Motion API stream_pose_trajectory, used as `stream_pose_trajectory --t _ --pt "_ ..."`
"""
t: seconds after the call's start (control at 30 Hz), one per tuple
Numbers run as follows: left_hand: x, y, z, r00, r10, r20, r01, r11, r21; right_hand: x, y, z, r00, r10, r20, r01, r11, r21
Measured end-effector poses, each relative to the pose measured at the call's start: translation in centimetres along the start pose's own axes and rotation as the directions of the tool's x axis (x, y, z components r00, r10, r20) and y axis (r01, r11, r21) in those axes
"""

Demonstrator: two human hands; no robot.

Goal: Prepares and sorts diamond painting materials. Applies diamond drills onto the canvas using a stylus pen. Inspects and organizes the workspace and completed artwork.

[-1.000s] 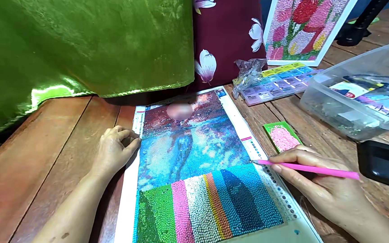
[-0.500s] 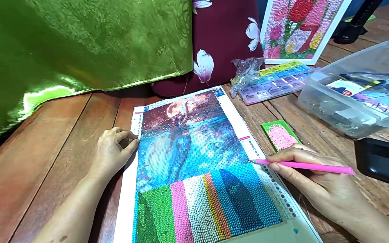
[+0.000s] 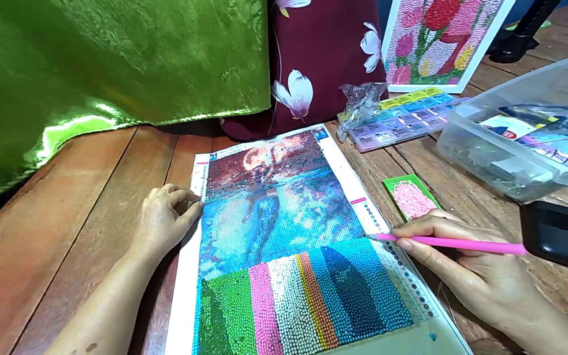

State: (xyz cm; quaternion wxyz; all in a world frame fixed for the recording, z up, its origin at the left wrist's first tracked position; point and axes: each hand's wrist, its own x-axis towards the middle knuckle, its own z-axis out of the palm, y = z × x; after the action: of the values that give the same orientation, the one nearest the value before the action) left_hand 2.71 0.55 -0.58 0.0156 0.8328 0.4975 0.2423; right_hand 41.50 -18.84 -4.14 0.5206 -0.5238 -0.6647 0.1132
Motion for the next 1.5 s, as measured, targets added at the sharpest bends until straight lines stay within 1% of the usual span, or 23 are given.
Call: stream_pose_trajectory --t 0.13,0.3,0.37,0.5,0.67,0.8,1.03,1.23,1.5 --pt "0.0 0.1 0.0 1.0 0.0 -0.001 0.0 1.0 -0.007 0.0 0.0 0.0 1.0 -0.005 -0.009 0.005 1.0 0.01" --pt "0.1 -0.1 0.1 1.0 -0.003 -0.004 0.003 1.0 -0.005 0.8 -0.5 0.2 0.997 0.038 -0.061 -0.034 0.997 0.073" --pt "0.1 -0.1 0.1 1.0 0.002 -0.011 -0.002 1.0 -0.009 1.7 -0.7 0.6 0.997 0.019 -0.074 -0.015 0.999 0.052" --pt "0.0 0.0 0.2 1.0 -0.004 -0.014 0.004 1.0 -0.021 3.1 -1.1 1.7 0.999 -0.008 -0.047 0.008 1.0 0.005" --pt "-0.1 0.0 0.0 1.0 -0.02 -0.002 0.02 1.0 -0.007 2.4 -0.4 1.9 0.996 -0.088 -0.015 0.085 0.984 -0.153" --pt "-0.1 0.1 0.0 1.0 -0.021 0.0 0.021 1.0 -0.01 1.8 -0.4 1.7 0.997 -0.075 -0.024 0.071 0.988 -0.139" --pt "0.0 0.0 0.1 1.0 -0.004 0.001 0.004 1.0 -0.01 2.1 -0.3 2.0 0.993 -0.117 -0.016 0.115 0.986 -0.125" --pt "0.0 -0.1 0.1 1.0 -0.009 -0.007 0.009 1.0 -0.006 2.0 -0.1 2.1 0.994 -0.111 0.004 0.111 0.983 -0.149" --pt "-0.1 -0.2 0.2 1.0 -0.002 -0.017 0.002 1.0 -0.002 1.9 0.1 2.0 0.996 -0.088 0.009 0.088 0.992 -0.094"
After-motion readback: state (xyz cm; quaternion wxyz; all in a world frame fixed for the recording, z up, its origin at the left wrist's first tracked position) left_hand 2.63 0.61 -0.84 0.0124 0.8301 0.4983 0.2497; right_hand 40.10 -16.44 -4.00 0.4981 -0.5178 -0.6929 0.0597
